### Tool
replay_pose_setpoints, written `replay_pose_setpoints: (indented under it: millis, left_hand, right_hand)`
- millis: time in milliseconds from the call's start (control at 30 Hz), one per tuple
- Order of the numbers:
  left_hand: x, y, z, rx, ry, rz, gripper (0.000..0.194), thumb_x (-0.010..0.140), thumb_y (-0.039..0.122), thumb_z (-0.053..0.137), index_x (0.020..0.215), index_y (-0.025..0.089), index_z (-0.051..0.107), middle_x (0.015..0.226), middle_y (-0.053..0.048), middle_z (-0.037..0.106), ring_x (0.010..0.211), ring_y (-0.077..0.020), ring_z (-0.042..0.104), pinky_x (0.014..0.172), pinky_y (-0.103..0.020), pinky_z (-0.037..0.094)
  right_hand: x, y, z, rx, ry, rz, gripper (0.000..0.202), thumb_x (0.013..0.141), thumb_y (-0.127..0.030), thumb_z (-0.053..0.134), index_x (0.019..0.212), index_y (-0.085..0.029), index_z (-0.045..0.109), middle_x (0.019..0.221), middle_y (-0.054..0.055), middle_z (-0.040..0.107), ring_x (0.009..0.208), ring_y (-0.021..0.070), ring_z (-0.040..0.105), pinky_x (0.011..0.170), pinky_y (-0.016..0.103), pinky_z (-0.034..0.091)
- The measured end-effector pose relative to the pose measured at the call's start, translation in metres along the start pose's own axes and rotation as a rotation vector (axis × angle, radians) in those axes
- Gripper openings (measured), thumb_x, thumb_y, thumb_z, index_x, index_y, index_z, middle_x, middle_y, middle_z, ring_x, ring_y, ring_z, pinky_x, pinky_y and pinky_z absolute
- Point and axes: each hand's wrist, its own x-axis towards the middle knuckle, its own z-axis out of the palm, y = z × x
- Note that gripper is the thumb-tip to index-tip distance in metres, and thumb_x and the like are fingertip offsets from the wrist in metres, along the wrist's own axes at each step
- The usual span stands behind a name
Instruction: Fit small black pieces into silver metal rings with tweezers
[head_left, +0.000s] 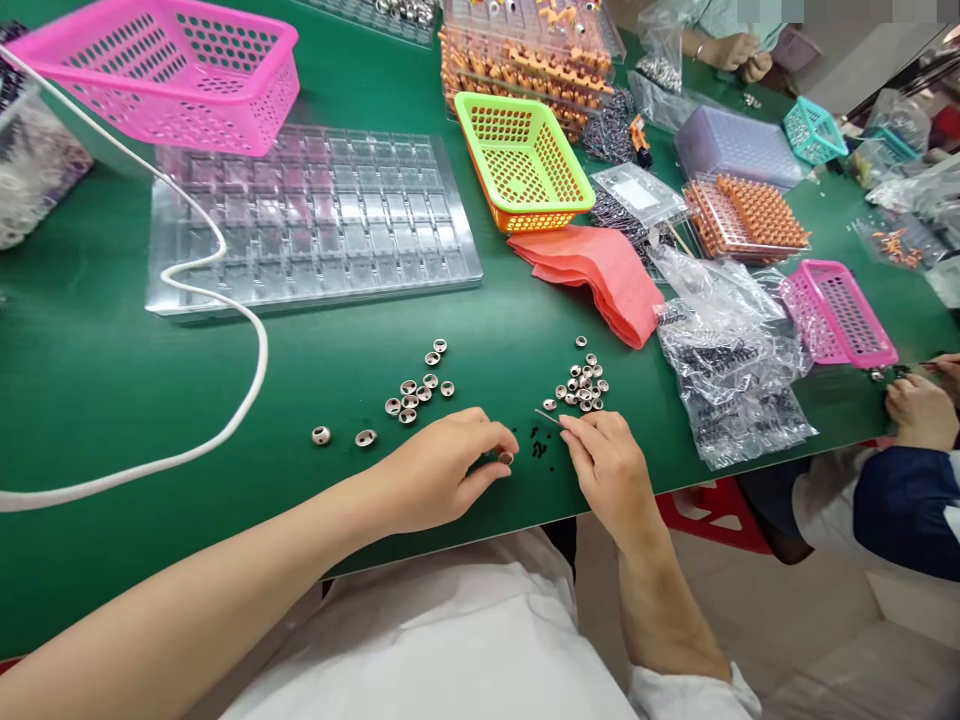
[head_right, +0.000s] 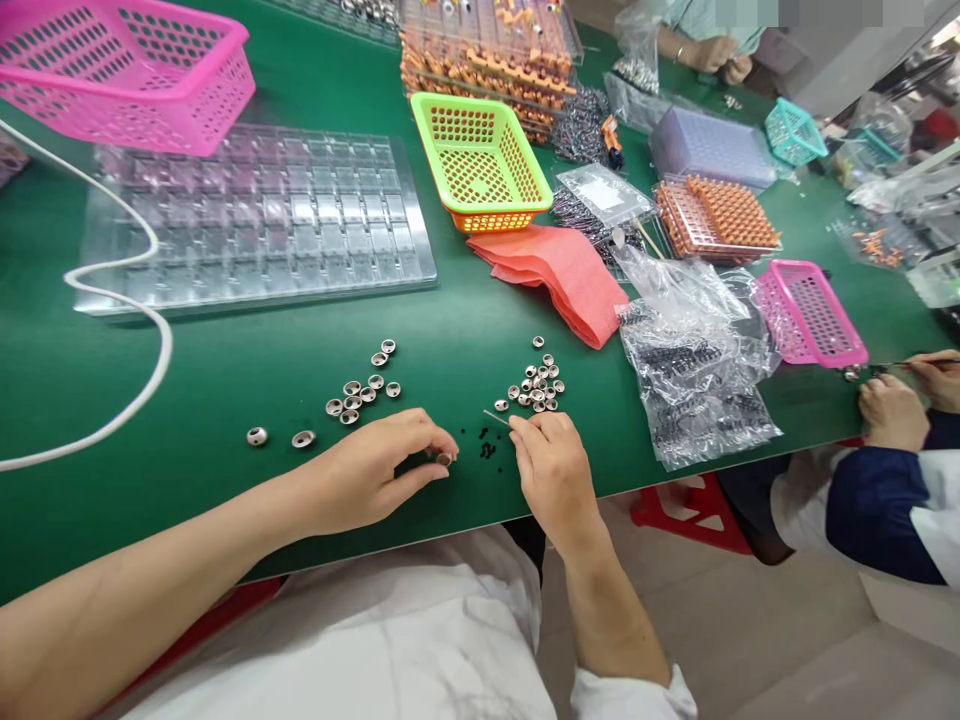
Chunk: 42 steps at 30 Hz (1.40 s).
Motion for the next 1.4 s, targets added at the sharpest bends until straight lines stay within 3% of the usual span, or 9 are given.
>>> replay_pose_setpoints:
  millis: [100,167,467,700,900,1000,1133,1400]
  left_hand:
    - [-0.003,0.003,-0.004,0.010,-0.154,0.005,0.013,0.094,0.017,0.058,0.099,0.021,0.069,0.089,-0.005,0.070,0.086,-0.0208,0.068,0.070,-0.028,0.051]
    - [-0.003,0.005,0.000,0.032,-0.185,0.005,0.012,0.094,0.015,0.059,0.099,0.020,0.069,0.088,-0.005,0.070,0.086,-0.0213,0.067,0.071,-0.028,0.051]
    - [0.009,0.000,0.033,0.061,-0.004,0.127,0.010,0.098,0.014,0.056,0.103,0.016,0.065,0.094,-0.009,0.073,0.089,-0.0247,0.062,0.084,-0.039,0.052]
    - [0.008,-0.005,0.026,-0.001,0.022,0.159,0.011,0.099,0.015,0.056,0.107,0.017,0.065,0.097,-0.008,0.073,0.092,-0.0233,0.064,0.081,-0.035,0.054]
    - [-0.003,-0.005,0.021,0.125,0.115,0.190,0.010,0.100,0.016,0.057,0.109,0.017,0.062,0.101,-0.009,0.074,0.099,-0.0253,0.065,0.083,-0.038,0.057]
    - [-0.011,0.005,0.025,0.298,0.105,0.204,0.009,0.101,0.012,0.053,0.102,0.014,0.062,0.114,-0.015,0.074,0.117,-0.0322,0.063,0.088,-0.044,0.059]
    - [-0.020,0.013,0.036,0.482,0.031,0.246,0.013,0.100,0.008,0.050,0.099,0.009,0.063,0.120,-0.022,0.073,0.126,-0.0409,0.060,0.091,-0.051,0.059]
    - [-0.022,0.013,0.057,0.526,-0.027,0.199,0.016,0.101,0.008,0.047,0.093,0.010,0.061,0.141,-0.031,0.061,0.137,-0.0452,0.054,0.098,-0.056,0.057]
  right_hand:
    - [0.000,0.000,0.003,-0.004,0.018,-0.016,0.024,0.101,-0.018,0.054,0.114,-0.027,0.071,0.095,0.007,0.069,0.094,0.0246,0.063,0.083,0.042,0.057]
    - [-0.001,0.000,0.004,-0.001,0.036,-0.019,0.023,0.101,-0.017,0.054,0.112,-0.026,0.072,0.094,0.007,0.068,0.092,0.0240,0.063,0.082,0.041,0.057]
    - [-0.008,-0.005,0.001,0.079,0.004,-0.022,0.025,0.100,-0.016,0.056,0.114,-0.026,0.074,0.091,0.006,0.066,0.084,0.0210,0.059,0.075,0.037,0.053]
    - [-0.012,-0.013,-0.004,0.124,-0.045,-0.050,0.024,0.100,-0.012,0.057,0.114,-0.024,0.073,0.089,0.005,0.066,0.084,0.0197,0.060,0.073,0.035,0.054]
    - [-0.025,-0.010,-0.012,0.109,0.061,0.019,0.027,0.098,-0.010,0.059,0.120,-0.023,0.069,0.095,0.006,0.068,0.087,0.0197,0.064,0.074,0.035,0.055]
    - [-0.041,-0.011,-0.013,0.074,0.061,0.049,0.027,0.097,-0.010,0.061,0.121,-0.022,0.067,0.096,0.006,0.068,0.087,0.0194,0.065,0.075,0.034,0.056]
    - [-0.059,-0.016,-0.008,0.032,0.076,0.119,0.023,0.098,-0.010,0.060,0.116,-0.021,0.067,0.094,0.006,0.068,0.086,0.0191,0.065,0.076,0.034,0.056]
    - [-0.057,-0.035,0.003,-0.004,0.097,0.131,0.017,0.098,-0.010,0.059,0.109,-0.018,0.069,0.088,0.006,0.067,0.081,0.0183,0.064,0.073,0.033,0.056]
